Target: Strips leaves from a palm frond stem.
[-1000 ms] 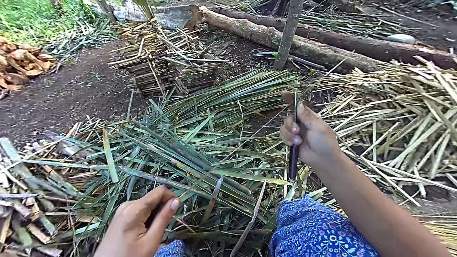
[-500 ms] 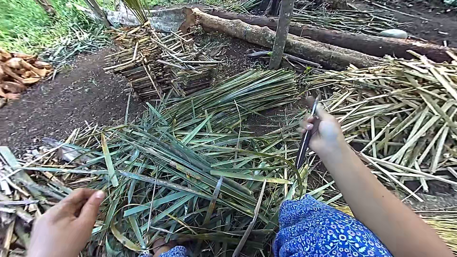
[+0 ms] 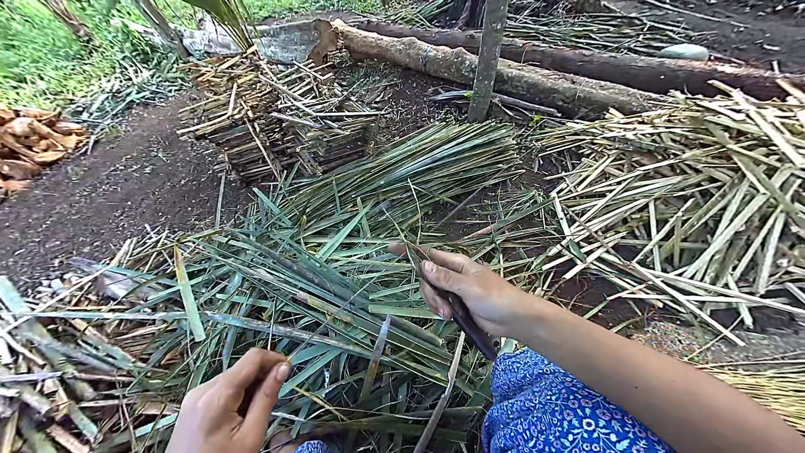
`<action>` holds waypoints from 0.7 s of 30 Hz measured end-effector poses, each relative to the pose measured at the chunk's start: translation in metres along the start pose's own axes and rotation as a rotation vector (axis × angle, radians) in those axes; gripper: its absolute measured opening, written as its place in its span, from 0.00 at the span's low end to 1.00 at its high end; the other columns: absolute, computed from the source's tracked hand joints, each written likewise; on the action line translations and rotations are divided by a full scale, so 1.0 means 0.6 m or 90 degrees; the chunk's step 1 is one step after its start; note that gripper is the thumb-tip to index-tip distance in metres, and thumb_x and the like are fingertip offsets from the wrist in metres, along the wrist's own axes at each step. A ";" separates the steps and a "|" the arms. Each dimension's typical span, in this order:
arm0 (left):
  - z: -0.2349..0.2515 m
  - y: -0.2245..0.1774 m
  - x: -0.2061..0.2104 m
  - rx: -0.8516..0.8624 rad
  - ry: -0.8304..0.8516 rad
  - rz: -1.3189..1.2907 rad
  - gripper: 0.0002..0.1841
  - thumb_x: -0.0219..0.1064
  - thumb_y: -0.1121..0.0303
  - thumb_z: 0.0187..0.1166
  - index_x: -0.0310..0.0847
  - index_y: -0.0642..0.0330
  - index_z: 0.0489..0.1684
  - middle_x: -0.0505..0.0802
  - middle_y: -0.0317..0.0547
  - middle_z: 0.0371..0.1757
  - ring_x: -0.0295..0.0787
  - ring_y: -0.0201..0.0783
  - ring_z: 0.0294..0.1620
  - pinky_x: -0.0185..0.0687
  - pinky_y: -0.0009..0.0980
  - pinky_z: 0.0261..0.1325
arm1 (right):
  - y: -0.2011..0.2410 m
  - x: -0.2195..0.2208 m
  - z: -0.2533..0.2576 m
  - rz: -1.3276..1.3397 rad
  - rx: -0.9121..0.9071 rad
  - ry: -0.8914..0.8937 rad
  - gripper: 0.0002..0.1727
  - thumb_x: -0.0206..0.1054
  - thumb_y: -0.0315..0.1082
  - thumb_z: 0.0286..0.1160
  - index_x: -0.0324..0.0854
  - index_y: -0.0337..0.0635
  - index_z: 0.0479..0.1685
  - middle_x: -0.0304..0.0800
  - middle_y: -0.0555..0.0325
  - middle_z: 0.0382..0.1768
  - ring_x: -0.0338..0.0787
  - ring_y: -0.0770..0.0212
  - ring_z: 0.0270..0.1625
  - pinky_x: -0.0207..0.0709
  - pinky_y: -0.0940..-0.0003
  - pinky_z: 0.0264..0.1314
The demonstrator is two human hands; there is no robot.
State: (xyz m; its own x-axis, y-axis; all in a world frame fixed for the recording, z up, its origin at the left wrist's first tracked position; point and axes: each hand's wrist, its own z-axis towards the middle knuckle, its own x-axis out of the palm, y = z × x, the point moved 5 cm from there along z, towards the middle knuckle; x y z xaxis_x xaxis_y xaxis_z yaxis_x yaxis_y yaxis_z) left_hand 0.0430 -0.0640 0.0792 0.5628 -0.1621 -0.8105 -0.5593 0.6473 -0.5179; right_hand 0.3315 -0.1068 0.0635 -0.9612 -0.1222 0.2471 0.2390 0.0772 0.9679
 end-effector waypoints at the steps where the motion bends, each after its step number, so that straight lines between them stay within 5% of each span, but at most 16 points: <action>1: -0.001 -0.001 0.001 0.006 0.005 -0.004 0.16 0.58 0.64 0.87 0.85 0.70 0.41 0.86 0.46 0.23 0.76 0.23 0.21 0.71 0.20 0.26 | 0.001 0.001 -0.001 0.008 -0.010 -0.005 0.22 0.46 0.37 0.91 0.75 0.47 0.77 0.74 0.71 0.18 0.76 0.79 0.21 0.74 0.86 0.31; 9: -0.010 0.028 -0.017 0.009 0.015 0.011 0.17 0.58 0.64 0.88 0.85 0.72 0.42 0.88 0.51 0.25 0.79 0.29 0.22 0.74 0.25 0.27 | 0.024 -0.046 -0.005 -0.009 -0.107 -0.167 0.22 0.46 0.40 0.92 0.82 0.47 0.70 0.71 0.73 0.14 0.72 0.79 0.17 0.71 0.84 0.26; 14: -0.028 0.149 -0.062 -0.145 -0.039 0.069 0.20 0.54 0.61 0.89 0.82 0.75 0.48 0.87 0.52 0.30 0.79 0.33 0.25 0.77 0.34 0.31 | 0.049 -0.149 -0.028 0.073 -0.188 -0.360 0.25 0.35 0.46 0.96 0.78 0.54 0.70 0.68 0.75 0.13 0.70 0.80 0.15 0.68 0.85 0.22; 18: -0.051 0.257 -0.100 -0.301 -0.202 0.119 0.21 0.54 0.58 0.89 0.80 0.73 0.53 0.88 0.57 0.37 0.84 0.40 0.31 0.81 0.46 0.39 | 0.051 -0.210 -0.047 0.193 -0.234 -0.501 0.26 0.33 0.53 0.96 0.78 0.61 0.64 0.66 0.76 0.14 0.68 0.78 0.14 0.65 0.83 0.19; 21: -0.049 0.234 -0.101 -0.312 -0.250 0.090 0.22 0.53 0.59 0.90 0.79 0.76 0.55 0.87 0.57 0.38 0.82 0.37 0.32 0.80 0.41 0.41 | 0.037 -0.199 -0.038 0.052 -0.140 -0.408 0.25 0.33 0.51 0.96 0.73 0.60 0.73 0.66 0.76 0.13 0.69 0.78 0.14 0.68 0.82 0.20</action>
State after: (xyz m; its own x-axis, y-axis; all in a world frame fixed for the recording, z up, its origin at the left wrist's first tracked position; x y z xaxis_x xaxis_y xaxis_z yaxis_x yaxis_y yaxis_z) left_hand -0.0873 0.0149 0.0478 0.5918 0.2453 -0.7678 -0.8056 0.2114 -0.5534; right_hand 0.4548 -0.1133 0.0566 -0.8139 0.4912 0.3104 0.2717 -0.1505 0.9506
